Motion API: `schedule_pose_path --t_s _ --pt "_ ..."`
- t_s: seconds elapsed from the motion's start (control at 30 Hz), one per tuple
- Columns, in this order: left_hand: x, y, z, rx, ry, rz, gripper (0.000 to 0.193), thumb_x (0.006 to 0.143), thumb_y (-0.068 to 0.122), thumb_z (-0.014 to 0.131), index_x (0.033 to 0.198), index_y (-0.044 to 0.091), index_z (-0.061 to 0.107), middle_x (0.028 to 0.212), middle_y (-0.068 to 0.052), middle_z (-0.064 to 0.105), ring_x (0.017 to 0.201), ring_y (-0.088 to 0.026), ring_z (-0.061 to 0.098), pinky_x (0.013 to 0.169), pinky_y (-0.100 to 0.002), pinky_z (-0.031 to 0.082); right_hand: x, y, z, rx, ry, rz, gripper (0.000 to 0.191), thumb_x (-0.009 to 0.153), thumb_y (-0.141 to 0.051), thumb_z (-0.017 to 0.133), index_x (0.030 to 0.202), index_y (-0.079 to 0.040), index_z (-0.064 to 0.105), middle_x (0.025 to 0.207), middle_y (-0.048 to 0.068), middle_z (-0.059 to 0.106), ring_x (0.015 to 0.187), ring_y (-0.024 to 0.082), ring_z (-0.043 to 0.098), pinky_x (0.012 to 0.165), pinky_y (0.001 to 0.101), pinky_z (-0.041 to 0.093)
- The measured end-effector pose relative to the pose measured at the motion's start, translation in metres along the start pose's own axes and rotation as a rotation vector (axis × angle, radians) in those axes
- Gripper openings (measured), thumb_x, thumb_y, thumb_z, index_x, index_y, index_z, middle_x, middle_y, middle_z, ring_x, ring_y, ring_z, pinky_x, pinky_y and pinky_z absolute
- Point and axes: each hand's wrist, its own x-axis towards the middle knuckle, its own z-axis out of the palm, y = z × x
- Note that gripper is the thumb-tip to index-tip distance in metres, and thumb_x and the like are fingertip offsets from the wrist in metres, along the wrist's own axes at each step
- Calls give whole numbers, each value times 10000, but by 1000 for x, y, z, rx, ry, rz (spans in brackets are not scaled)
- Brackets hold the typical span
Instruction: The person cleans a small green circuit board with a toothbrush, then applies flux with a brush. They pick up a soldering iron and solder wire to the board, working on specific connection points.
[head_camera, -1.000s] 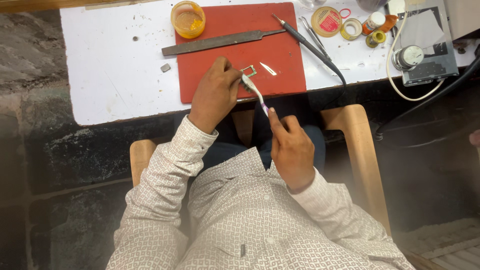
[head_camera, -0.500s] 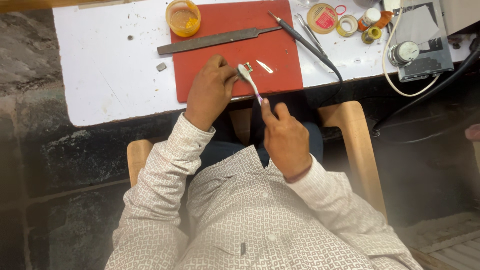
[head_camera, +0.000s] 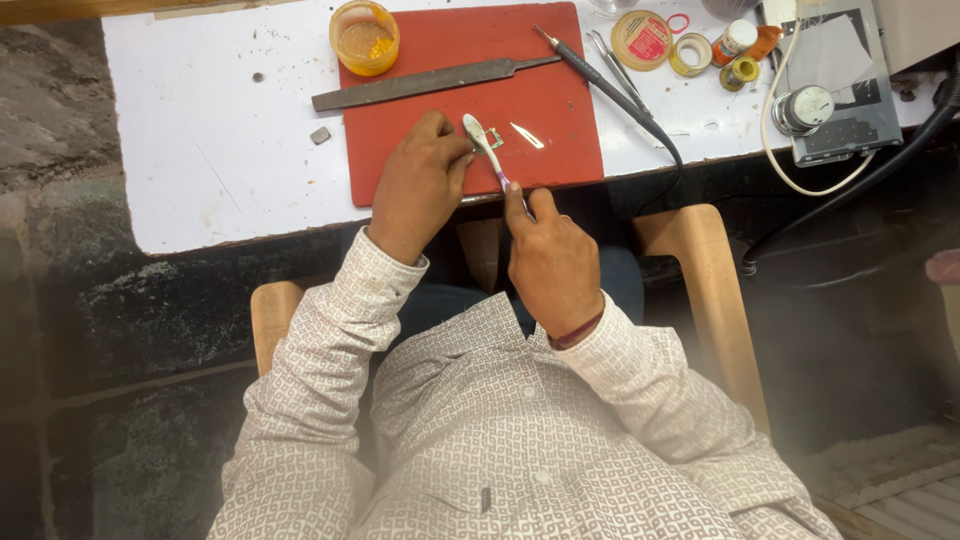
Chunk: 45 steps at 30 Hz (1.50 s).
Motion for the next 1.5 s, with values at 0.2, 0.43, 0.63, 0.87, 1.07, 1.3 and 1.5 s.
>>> schedule_pose_path --t_s 0.2,0.43,0.63,0.87,1.07,1.3,1.5 --pt "2 0 -1 -14 4 -7 63 886 42 732 898 -18 721 939 -157 590 860 -351 628 742 -445 500 -34 1 -23 1 -67 32 442 872 -20 656 1313 -21 663 902 122 558 618 272 620 536 404 512" --pt "1 -1 -1 -23 10 9 66 880 37 733 916 -18 727 942 -158 592 866 -350 631 757 -444 505 -6 4 -3 7 -22 13 432 886 -5 644 1317 -2 649 935 120 570 656 264 637 564 393 523" --pt "1 1 -1 -23 16 20 60 891 32 726 924 -19 726 957 -158 597 876 -352 632 761 -442 506 -10 2 -4 17 -17 -12 421 899 5 635 1320 25 638 939 137 562 640 266 629 558 388 522" --pt "1 -1 -1 -44 4 -2 63 892 36 728 911 -24 719 958 -161 592 871 -352 631 752 -440 504 -32 5 -22 14 -67 58 436 869 -12 655 1304 -21 671 884 133 545 601 286 615 524 421 501" --pt "1 1 -1 -18 12 -12 65 895 32 724 930 -23 727 950 -159 590 870 -352 632 750 -443 501 5 13 1 32 -48 -5 446 861 11 644 1307 8 656 948 134 571 619 275 630 555 401 526" --pt "2 -1 -1 -37 8 -6 61 888 30 727 914 -25 724 959 -164 592 875 -355 631 761 -443 505 -30 8 -21 35 -90 56 463 864 1 657 1327 -17 660 890 134 541 605 286 618 536 414 512" --pt "2 -4 0 -39 5 -15 62 892 31 729 924 -22 731 960 -163 599 874 -348 637 762 -439 509 -17 11 -17 54 -77 28 460 857 -8 652 1317 -13 663 894 142 545 623 306 625 550 428 511"
